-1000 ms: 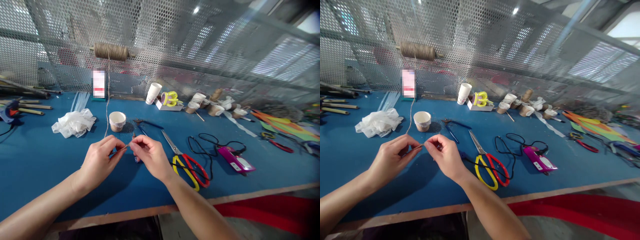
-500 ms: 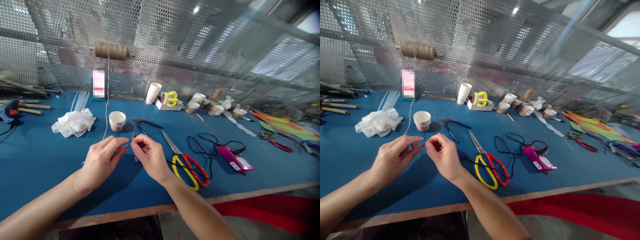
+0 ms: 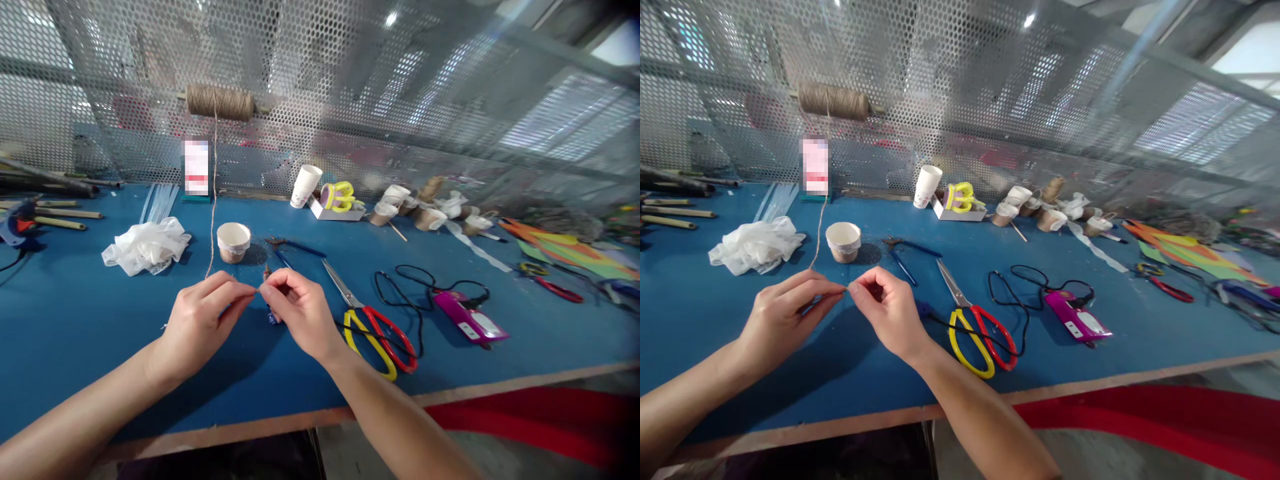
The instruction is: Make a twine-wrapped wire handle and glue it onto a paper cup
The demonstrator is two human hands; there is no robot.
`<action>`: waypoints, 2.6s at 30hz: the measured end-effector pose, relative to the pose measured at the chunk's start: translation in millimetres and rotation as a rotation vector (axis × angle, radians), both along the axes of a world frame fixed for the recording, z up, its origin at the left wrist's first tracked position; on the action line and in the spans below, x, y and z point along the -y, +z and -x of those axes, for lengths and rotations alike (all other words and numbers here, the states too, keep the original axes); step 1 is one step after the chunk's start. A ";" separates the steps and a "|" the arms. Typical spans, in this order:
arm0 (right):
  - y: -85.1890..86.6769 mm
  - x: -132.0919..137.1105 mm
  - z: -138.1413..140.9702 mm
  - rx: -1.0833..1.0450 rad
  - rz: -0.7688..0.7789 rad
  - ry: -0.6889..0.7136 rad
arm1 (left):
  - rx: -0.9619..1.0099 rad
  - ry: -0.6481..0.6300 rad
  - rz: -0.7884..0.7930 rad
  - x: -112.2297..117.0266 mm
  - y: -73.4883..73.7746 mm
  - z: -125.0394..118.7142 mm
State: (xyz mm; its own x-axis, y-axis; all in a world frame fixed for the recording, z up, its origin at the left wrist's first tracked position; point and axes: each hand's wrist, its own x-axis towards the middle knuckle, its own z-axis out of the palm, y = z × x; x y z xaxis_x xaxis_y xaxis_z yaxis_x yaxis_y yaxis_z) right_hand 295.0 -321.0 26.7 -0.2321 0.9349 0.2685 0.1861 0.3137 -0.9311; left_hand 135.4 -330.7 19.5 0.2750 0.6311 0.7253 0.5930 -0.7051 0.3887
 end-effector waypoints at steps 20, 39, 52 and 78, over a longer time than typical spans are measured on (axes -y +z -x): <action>-2.7 -5.0 -5.2 -0.143 0.193 0.109 | 0.358 -0.089 0.820 -5.1 7.0 3.9; -1.0 -2.5 -0.9 -0.112 0.134 0.108 | 0.552 -0.189 1.005 -4.8 12.4 2.4; -1.2 1.5 1.1 0.089 -0.053 0.009 | 0.357 -0.127 0.845 -1.1 9.3 2.3; -5.3 -8.2 -1.8 -0.198 0.259 0.125 | 0.458 -0.250 0.968 -3.7 13.2 2.5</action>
